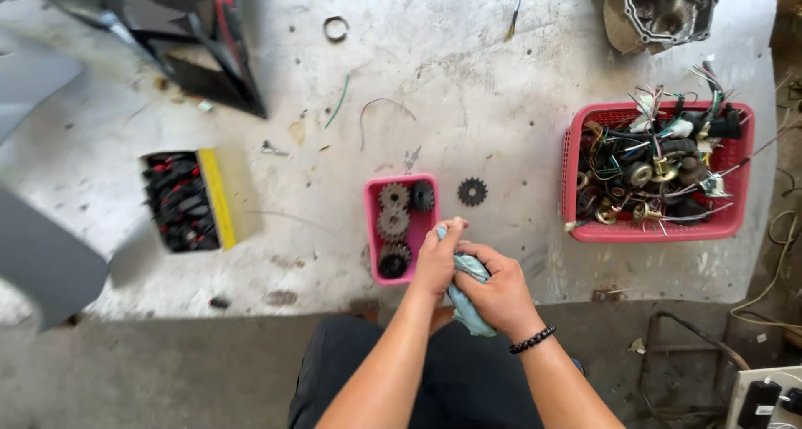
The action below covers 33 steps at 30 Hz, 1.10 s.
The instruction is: The person is cleaning small mechanical gears using a cloth at a workbench.
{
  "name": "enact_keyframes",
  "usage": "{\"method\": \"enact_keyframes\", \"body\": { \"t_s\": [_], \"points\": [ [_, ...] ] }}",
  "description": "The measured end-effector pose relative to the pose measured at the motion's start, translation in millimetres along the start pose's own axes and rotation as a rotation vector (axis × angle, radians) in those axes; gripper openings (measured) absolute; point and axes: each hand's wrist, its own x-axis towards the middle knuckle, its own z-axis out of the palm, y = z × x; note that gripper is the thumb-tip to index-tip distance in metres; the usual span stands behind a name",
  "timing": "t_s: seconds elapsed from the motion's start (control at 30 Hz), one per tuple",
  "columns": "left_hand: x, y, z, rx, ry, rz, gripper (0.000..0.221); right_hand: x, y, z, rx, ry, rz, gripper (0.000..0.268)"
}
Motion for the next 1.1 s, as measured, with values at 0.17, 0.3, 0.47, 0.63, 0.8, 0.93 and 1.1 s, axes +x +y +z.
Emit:
{"method": "enact_keyframes", "body": {
  "t_s": [0.17,0.3,0.47,0.63,0.8,0.93,1.1],
  "points": [
    [-143.1,25.9,-51.0,-0.690,-0.162,-0.107,0.056,-127.1,-48.7,-14.9,0.070,-0.213,-0.064,0.032],
    [-216.1,38.3,-92.3,-0.887,-0.508,-0.057,0.068,-184.9,-71.3,-17.0,0.456,-0.092,-0.124,0.023],
    [-283.6,47.1,-97.7,-0.849,-0.288,-0.135,0.067,-251.4,-124.0,-2.5,-0.151,-0.172,-0.466,0.063],
    [-295.9,40.7,-101.3,-0.809,-0.149,-0.093,0.050,-275.8,-122.5,9.9,-0.631,-0.186,-0.762,0.058],
    [-325.8,75.3,-100.4,-0.812,-0.168,-0.032,0.066,-290.3,-144.0,-10.6,-0.695,-0.522,-0.954,0.097],
    [-314.3,56.6,-96.5,-0.792,-0.221,-0.051,0.068,-276.0,-139.6,-19.6,-0.507,-0.425,-1.067,0.077],
    [-318.5,62.0,-75.8,-0.835,-0.213,-0.076,0.061,-255.6,-114.8,-2.5,-0.596,-0.006,-0.924,0.049]
  ]
}}
